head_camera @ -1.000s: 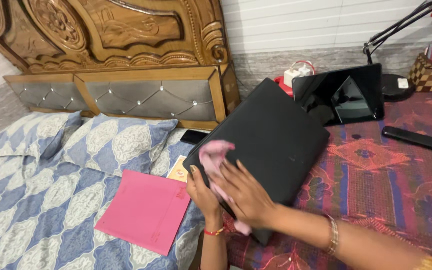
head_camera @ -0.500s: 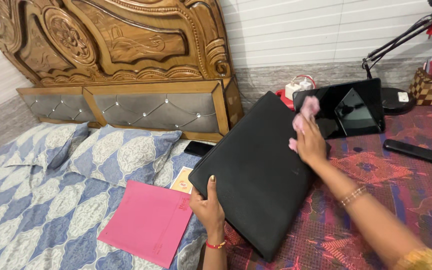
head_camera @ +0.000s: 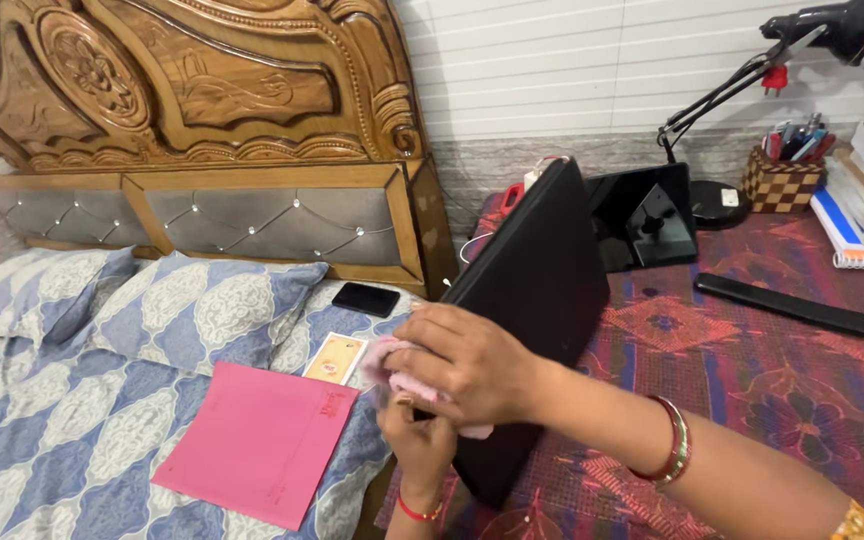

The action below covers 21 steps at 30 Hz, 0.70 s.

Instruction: The person wipes a small book, a pink folder, a black folder, a remote control, a tablet, and a desk lamp using a pink cloth. The person wipes each item individually and places them on the bed or table.

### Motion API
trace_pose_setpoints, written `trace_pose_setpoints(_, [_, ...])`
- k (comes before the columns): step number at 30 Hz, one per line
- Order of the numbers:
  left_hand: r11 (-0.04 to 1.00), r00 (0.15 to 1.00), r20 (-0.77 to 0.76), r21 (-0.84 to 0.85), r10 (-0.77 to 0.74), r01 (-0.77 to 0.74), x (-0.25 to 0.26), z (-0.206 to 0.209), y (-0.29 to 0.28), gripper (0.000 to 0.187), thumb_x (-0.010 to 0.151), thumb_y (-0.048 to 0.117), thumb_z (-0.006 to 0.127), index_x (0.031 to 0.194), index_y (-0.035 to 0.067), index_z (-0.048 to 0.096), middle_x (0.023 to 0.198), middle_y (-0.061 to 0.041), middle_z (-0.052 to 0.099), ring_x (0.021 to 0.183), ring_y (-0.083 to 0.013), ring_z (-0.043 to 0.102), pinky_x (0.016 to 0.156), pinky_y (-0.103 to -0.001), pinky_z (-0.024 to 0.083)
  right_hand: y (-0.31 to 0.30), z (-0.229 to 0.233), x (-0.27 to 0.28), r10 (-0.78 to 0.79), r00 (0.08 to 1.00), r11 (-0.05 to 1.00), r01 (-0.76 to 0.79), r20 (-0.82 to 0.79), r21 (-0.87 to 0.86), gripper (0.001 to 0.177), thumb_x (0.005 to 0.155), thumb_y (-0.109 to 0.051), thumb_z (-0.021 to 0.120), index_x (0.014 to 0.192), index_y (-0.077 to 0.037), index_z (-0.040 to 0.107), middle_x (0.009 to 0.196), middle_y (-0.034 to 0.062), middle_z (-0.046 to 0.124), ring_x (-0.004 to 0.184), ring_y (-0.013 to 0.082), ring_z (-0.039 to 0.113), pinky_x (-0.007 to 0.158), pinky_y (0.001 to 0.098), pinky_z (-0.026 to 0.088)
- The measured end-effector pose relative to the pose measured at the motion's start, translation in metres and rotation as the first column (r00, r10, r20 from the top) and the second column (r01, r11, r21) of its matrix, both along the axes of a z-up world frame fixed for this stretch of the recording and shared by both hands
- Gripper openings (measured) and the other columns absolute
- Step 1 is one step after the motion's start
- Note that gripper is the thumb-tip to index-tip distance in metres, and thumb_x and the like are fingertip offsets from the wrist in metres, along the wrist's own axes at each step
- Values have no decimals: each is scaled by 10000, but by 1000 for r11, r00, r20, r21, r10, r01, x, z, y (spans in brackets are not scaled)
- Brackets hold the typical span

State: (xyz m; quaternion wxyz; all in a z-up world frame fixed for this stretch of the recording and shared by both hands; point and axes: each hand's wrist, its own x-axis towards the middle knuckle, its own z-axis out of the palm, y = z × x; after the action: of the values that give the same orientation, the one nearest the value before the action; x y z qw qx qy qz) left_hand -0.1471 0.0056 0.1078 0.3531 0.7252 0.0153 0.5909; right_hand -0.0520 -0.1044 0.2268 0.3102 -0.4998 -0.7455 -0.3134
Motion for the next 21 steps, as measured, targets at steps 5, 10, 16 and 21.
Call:
trace_pose_setpoints(5, [980, 995, -83, -195, -55, 38, -2, 9, -16, 311, 811, 67, 826, 1090, -20, 718, 898, -123, 810, 747, -211, 777, 706, -292, 598, -5, -1, 65, 23, 999, 994, -28, 47, 105, 138, 848, -164, 741, 975, -123, 705, 1065, 64, 690, 1027, 306, 673, 1034, 486, 528])
trace_pose_setpoints(10, [987, 996, -65, -151, -56, 46, -3, 14, -11, 296, 828, 52, 814, 1097, -27, 718, 904, -113, 805, 771, -148, 780, 700, -268, 590, -19, -15, 166, -117, 974, 967, 156, -195, 201, 26, 878, -102, 702, 897, -86, 710, 900, 95, 706, 916, 311, 694, 926, 476, 555])
trace_pose_setpoints(16, [970, 993, -27, -221, -113, 104, -1, 5, -4, 305, 840, 25, 799, 1122, -45, 706, 963, -117, 805, 837, -141, 754, 765, -255, 579, -19, -21, 248, -482, 842, 809, 534, -241, 247, 220, 1063, -211, 610, 971, -53, 732, 997, 170, 724, 941, 375, 698, 855, 451, 561])
trace_pose_setpoints(21, [971, 996, -38, -227, -79, 69, 2, -2, 4, 306, 835, 24, 812, 1116, -43, 713, 963, -112, 811, 834, -137, 762, 768, -254, 581, -1, -61, 288, -443, 715, 717, 645, -542, 265, 321, 1121, -267, 516, 1100, -19, 719, 1025, 214, 712, 939, 415, 691, 807, 472, 550])
